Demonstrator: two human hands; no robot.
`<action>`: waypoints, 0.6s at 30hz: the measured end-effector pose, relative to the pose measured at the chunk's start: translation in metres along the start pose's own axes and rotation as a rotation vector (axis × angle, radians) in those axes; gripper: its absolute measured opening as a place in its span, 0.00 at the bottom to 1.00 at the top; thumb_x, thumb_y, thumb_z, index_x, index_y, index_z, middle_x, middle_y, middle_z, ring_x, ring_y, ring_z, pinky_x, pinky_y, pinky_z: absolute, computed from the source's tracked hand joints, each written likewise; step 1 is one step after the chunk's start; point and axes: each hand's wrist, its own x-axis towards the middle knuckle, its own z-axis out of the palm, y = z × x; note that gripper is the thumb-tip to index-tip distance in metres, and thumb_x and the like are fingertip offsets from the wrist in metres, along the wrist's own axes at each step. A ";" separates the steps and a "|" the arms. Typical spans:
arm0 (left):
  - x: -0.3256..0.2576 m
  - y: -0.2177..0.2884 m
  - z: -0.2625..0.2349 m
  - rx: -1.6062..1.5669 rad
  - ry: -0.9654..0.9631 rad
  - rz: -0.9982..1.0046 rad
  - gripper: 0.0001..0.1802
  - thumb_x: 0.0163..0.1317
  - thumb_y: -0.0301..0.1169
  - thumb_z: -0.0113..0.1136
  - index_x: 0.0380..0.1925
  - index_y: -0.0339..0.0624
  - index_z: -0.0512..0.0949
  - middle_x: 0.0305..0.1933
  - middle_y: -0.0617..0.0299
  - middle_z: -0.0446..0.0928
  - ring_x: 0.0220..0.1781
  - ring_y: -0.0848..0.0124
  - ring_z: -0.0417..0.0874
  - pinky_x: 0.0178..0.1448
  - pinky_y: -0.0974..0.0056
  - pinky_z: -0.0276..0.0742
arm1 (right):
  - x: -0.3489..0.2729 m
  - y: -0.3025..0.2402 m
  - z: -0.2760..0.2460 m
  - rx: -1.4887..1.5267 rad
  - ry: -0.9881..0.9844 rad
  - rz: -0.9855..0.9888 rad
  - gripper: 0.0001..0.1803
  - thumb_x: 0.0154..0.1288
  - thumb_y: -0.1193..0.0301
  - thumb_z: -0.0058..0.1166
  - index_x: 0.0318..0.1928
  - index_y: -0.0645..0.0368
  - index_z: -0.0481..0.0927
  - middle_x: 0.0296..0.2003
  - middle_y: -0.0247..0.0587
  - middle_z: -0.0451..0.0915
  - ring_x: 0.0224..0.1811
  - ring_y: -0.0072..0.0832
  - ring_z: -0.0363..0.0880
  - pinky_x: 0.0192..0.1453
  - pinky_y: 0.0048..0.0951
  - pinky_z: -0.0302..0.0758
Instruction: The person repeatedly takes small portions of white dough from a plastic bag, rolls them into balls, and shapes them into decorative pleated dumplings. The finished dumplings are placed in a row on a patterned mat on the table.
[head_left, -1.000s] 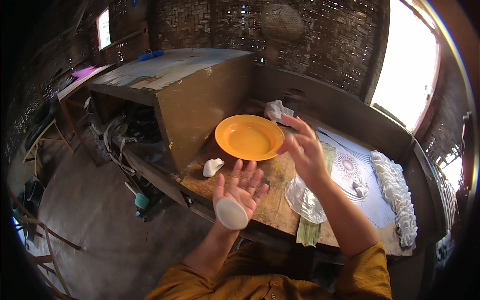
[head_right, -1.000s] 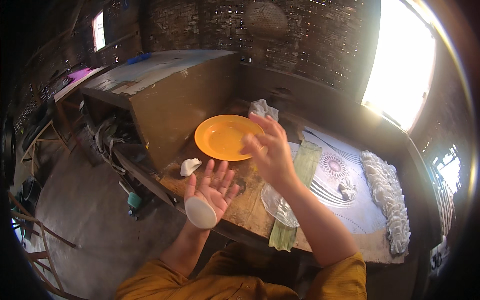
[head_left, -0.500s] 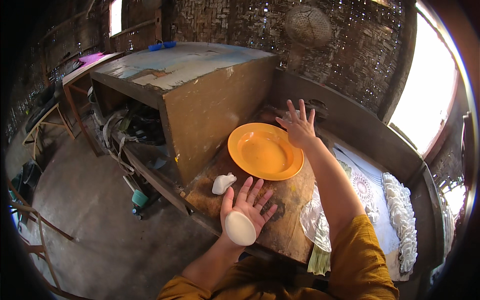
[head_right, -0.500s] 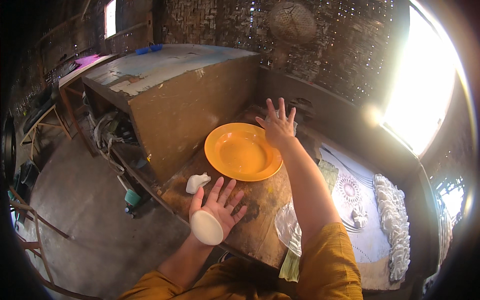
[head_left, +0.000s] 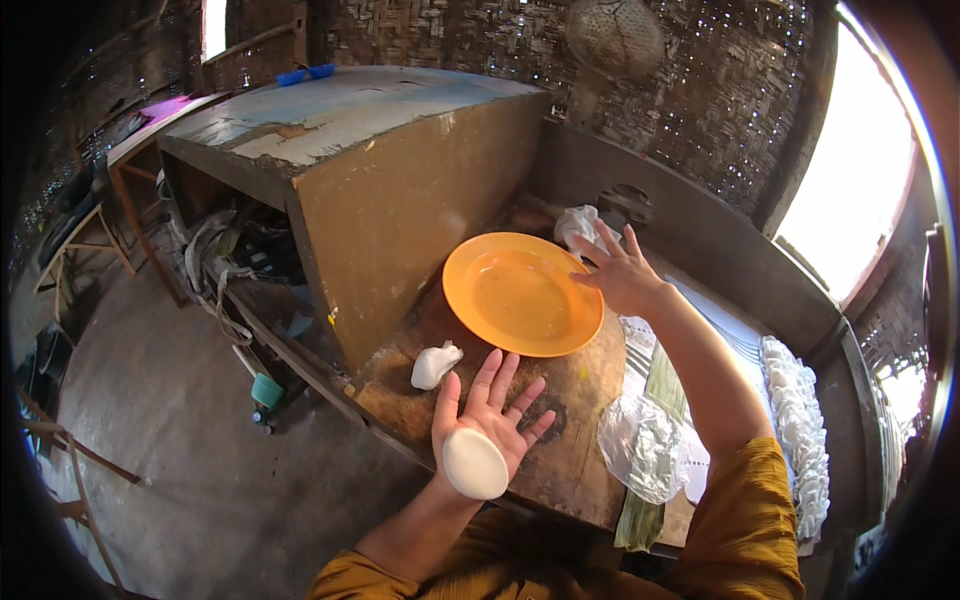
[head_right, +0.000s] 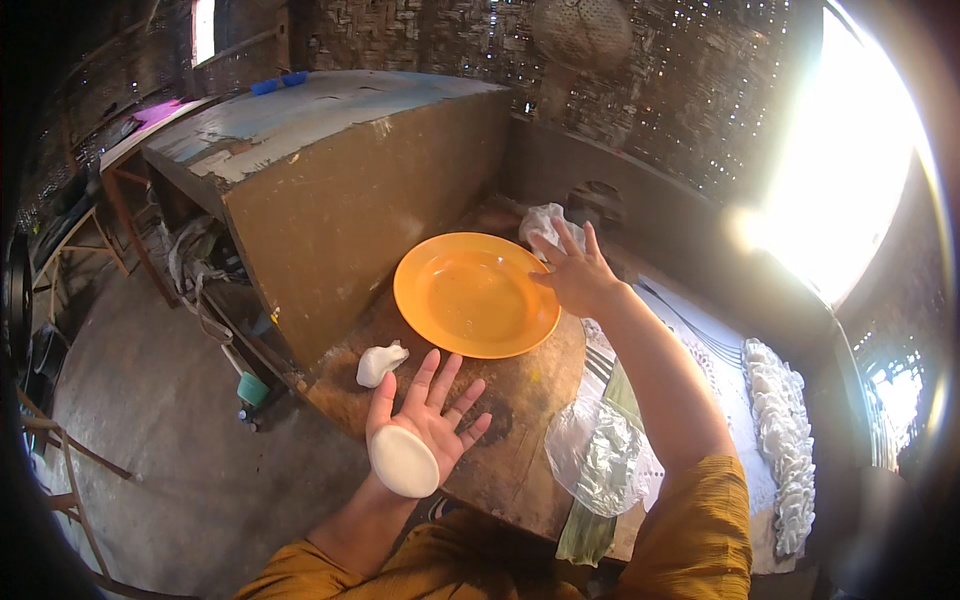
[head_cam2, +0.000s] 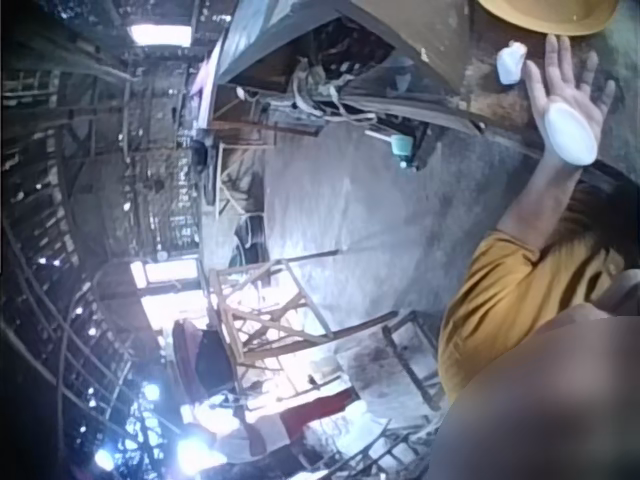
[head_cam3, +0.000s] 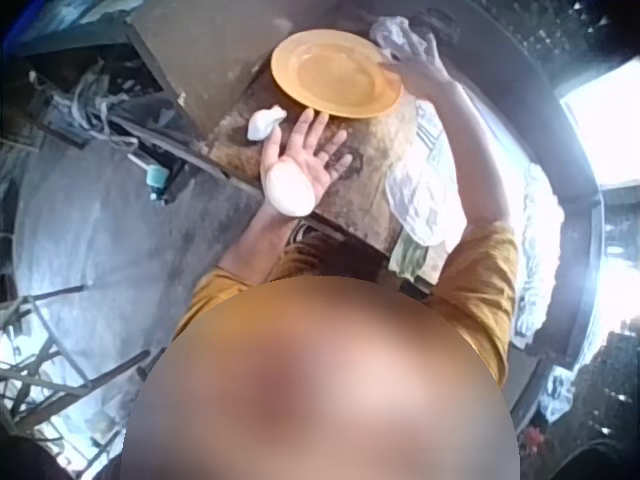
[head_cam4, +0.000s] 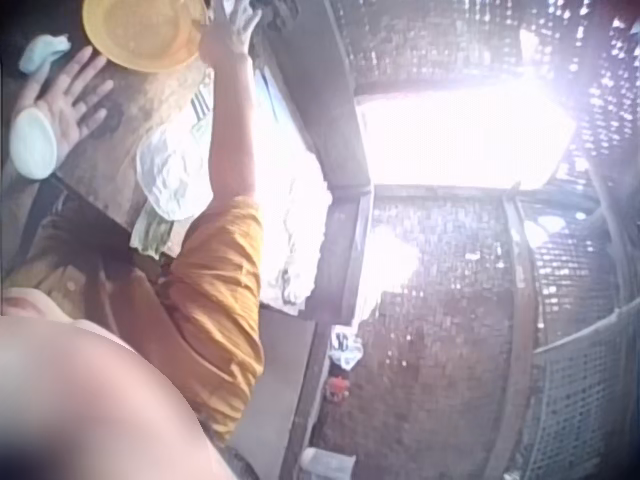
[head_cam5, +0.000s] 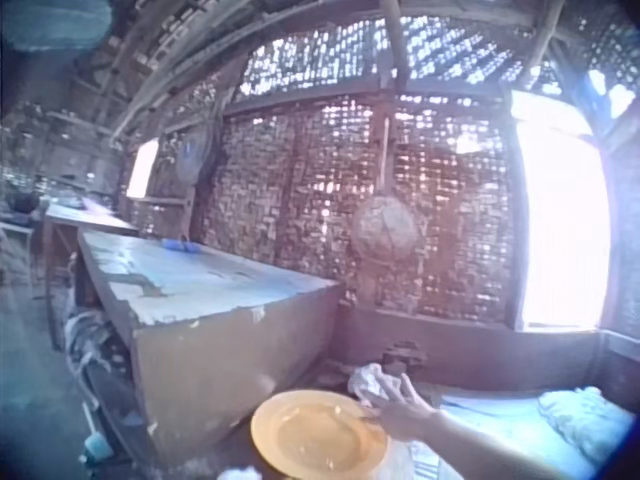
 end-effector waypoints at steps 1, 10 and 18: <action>0.000 0.000 0.000 -0.001 -0.004 0.002 0.32 0.66 0.60 0.34 0.65 0.57 0.59 0.71 0.68 0.54 0.66 0.61 0.61 0.66 0.47 0.58 | -0.007 -0.002 -0.002 0.014 0.002 -0.008 0.29 0.61 0.75 0.44 0.62 0.31 0.71 0.73 0.36 0.40 0.76 0.42 0.25 0.74 0.60 0.30; 0.001 -0.003 -0.002 0.002 -0.010 0.034 0.33 0.66 0.60 0.34 0.65 0.56 0.58 0.70 0.69 0.56 0.65 0.62 0.62 0.67 0.48 0.58 | -0.051 -0.028 -0.013 0.469 0.045 -0.067 0.26 0.61 0.76 0.43 0.59 0.40 0.75 0.73 0.41 0.39 0.75 0.45 0.28 0.74 0.56 0.37; 0.000 -0.004 -0.002 0.028 -0.007 0.061 0.33 0.66 0.60 0.34 0.65 0.56 0.57 0.69 0.70 0.56 0.64 0.62 0.61 0.68 0.48 0.55 | 0.013 -0.075 -0.017 0.335 0.148 0.027 0.26 0.64 0.69 0.42 0.62 0.29 0.70 0.73 0.42 0.37 0.75 0.52 0.25 0.72 0.64 0.34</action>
